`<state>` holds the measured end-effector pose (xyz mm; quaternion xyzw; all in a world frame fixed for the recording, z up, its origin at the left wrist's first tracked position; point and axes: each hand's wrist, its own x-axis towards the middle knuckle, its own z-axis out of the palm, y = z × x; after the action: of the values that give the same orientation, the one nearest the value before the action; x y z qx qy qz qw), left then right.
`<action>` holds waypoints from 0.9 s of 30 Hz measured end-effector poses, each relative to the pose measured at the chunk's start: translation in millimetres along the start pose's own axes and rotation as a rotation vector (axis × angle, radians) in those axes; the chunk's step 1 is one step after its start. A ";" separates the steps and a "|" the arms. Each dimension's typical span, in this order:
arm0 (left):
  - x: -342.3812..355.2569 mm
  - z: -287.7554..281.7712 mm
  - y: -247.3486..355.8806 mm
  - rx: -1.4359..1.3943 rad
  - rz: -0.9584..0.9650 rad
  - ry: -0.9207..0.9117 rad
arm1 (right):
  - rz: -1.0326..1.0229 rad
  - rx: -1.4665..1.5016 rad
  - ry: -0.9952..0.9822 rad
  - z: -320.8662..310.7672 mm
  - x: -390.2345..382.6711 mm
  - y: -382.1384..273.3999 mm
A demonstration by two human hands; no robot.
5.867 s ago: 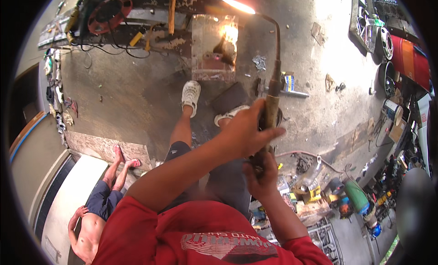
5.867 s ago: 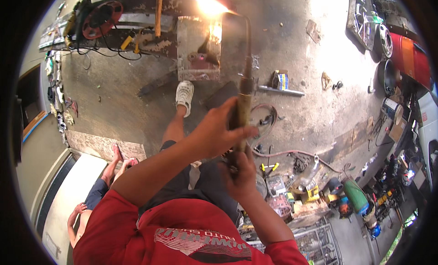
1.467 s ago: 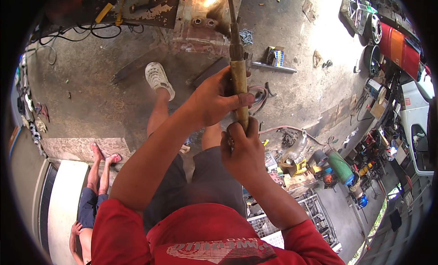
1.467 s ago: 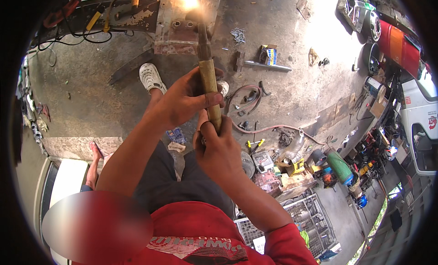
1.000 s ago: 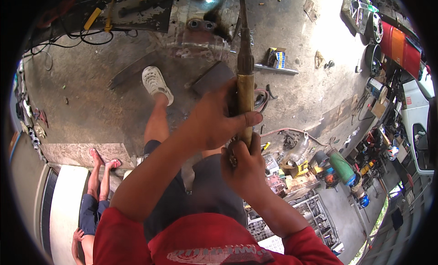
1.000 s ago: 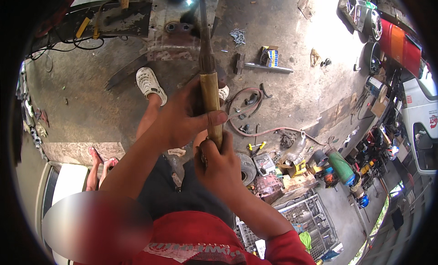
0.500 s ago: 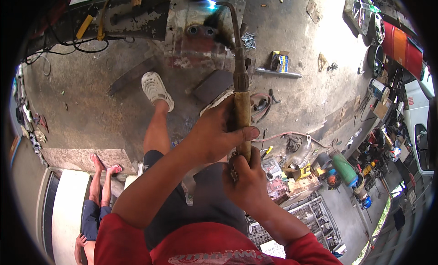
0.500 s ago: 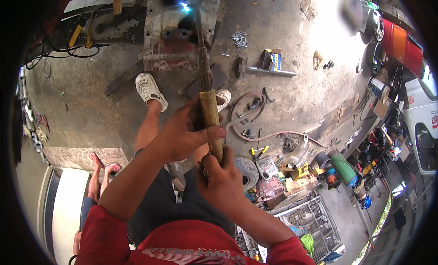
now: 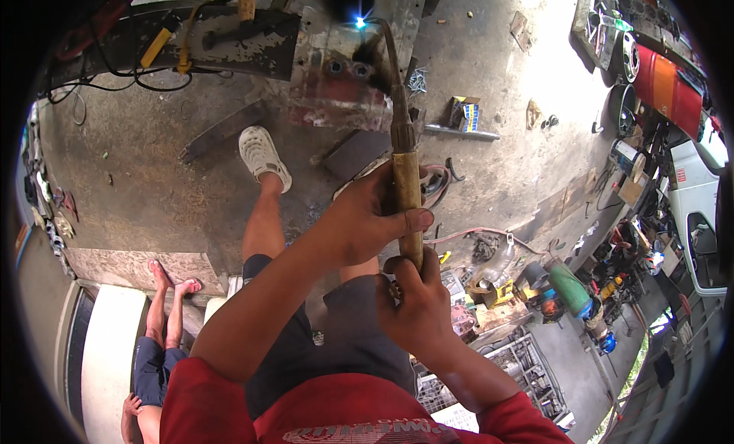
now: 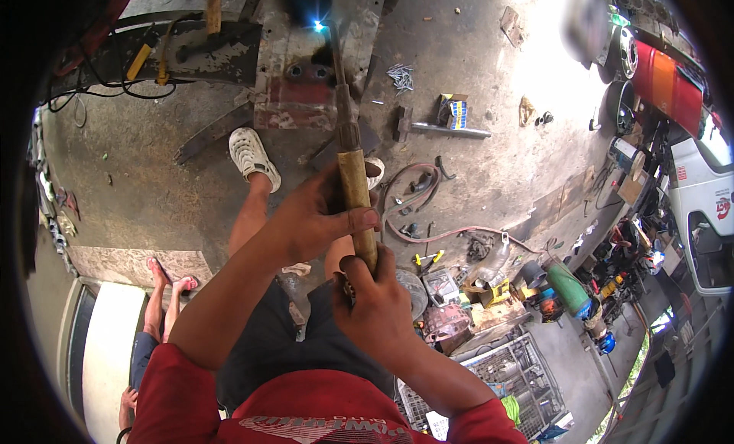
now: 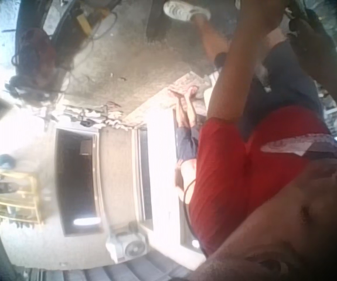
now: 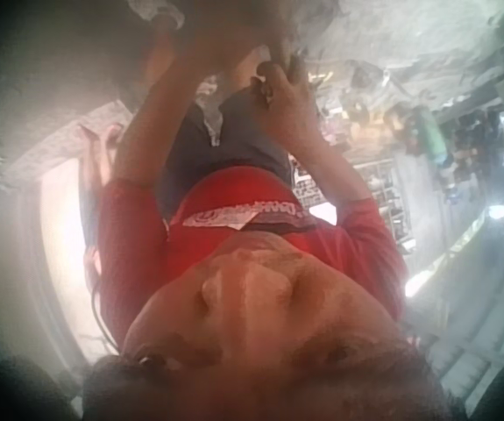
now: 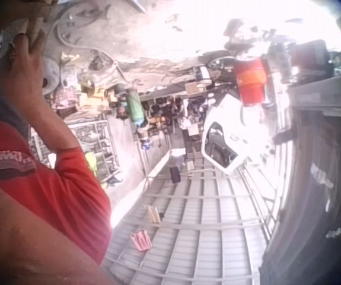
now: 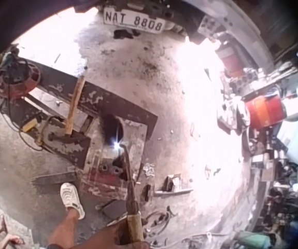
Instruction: The person welds a metal piece using a welding torch, then uses a hammer to chip away slag from the weld. The person is sitting on the floor in a cluttered workshop.
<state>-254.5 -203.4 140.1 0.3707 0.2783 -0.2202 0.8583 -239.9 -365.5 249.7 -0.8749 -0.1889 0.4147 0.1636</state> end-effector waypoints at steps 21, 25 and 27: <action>3.2 -1.4 -3.8 -0.022 -0.018 -0.017 | 0.035 -0.016 -0.023 -4.9 -0.3 -6.4; 3.4 -0.9 -5.1 -0.049 -0.035 -0.017 | 0.044 -0.008 -0.032 -6.4 -0.1 -7.9; 3.6 -1.0 -4.8 -0.065 -0.021 -0.019 | 0.032 -0.006 -0.017 -6.0 1.0 -8.3</action>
<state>-254.9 -206.2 134.8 0.3374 0.2809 -0.2237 0.8702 -236.1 -358.6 256.3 -0.8749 -0.1773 0.4240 0.1528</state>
